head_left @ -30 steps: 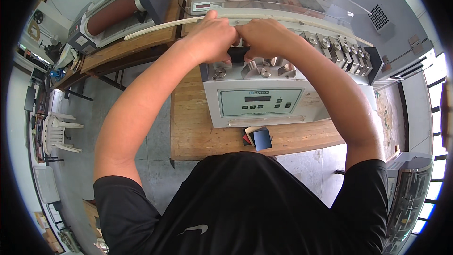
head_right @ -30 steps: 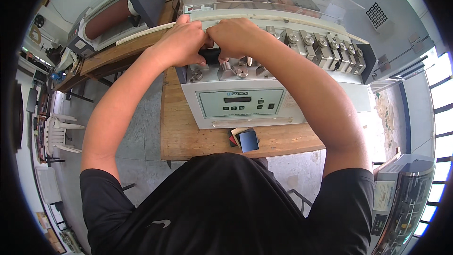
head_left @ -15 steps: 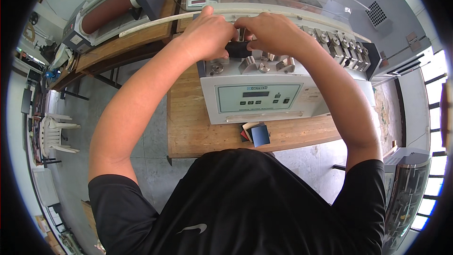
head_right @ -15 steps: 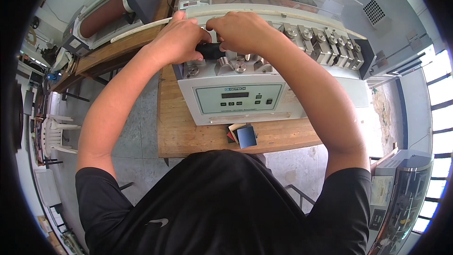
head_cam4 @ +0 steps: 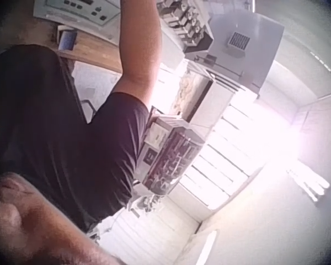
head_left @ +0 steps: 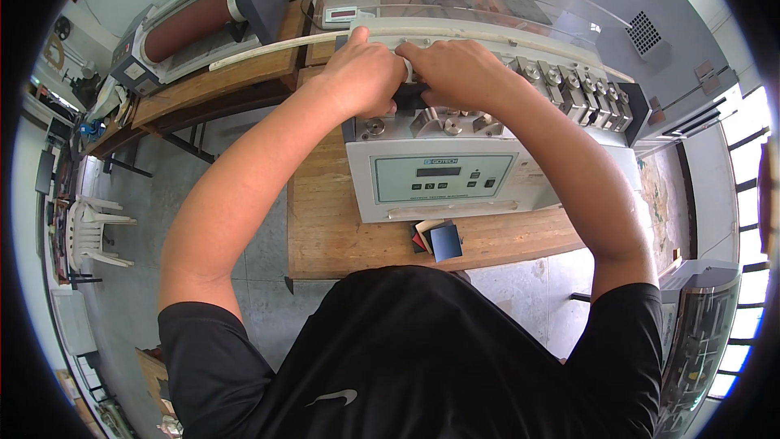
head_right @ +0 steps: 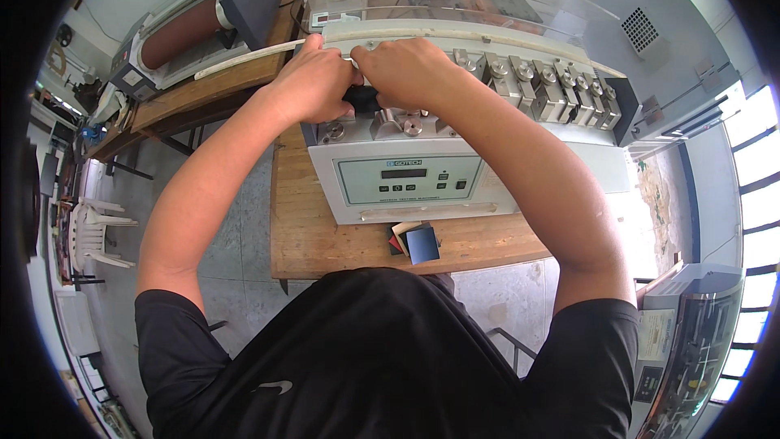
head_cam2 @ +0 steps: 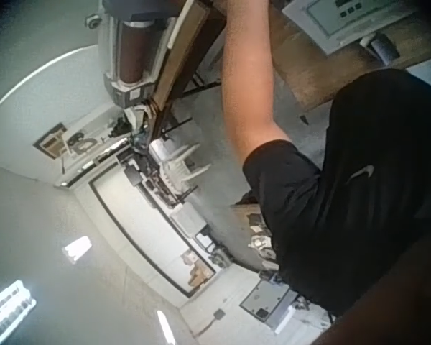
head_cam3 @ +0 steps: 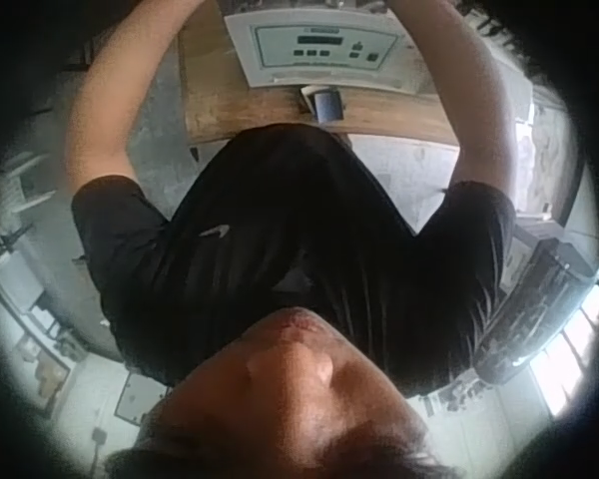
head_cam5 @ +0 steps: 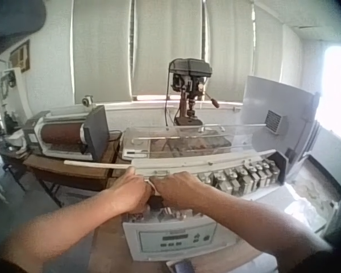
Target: Testing material flexibility and durability using a specialized industrial testing machine.
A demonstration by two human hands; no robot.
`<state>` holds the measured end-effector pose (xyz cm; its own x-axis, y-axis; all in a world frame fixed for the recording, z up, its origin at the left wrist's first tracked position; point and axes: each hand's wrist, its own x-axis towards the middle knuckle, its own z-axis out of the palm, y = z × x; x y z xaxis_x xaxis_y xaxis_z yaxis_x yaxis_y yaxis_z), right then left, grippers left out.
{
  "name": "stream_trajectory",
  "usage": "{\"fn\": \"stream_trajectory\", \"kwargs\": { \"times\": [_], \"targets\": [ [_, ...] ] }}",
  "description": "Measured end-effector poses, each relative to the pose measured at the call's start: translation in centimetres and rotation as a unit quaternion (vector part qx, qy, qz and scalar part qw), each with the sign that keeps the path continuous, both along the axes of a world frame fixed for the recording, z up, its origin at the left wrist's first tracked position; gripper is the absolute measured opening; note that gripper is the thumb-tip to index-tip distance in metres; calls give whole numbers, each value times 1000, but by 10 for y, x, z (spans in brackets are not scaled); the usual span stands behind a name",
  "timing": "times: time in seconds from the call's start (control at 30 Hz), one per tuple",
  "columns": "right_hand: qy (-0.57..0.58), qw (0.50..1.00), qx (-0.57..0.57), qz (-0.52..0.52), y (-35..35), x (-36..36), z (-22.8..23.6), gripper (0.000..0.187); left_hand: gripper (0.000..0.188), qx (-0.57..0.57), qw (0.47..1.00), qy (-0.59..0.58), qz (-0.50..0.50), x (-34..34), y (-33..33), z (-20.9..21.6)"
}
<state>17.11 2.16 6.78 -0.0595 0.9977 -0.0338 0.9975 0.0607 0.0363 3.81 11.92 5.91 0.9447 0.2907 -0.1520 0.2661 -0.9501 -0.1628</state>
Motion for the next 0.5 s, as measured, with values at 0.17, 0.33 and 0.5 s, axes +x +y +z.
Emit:
{"fn": "stream_trajectory", "kwargs": {
  "times": [0.17,0.33,0.5],
  "targets": [
    [-11,998,-52,22,10,5,3,53,32,-2,999,38,-5,5,0,2],
    [33,998,-46,29,9,10,1,52,30,7,999,27,-16,4,-2,4],
    [41,998,-43,23,9,9,1,55,30,-20,1000,14,12,5,-1,2]
  ]
}}
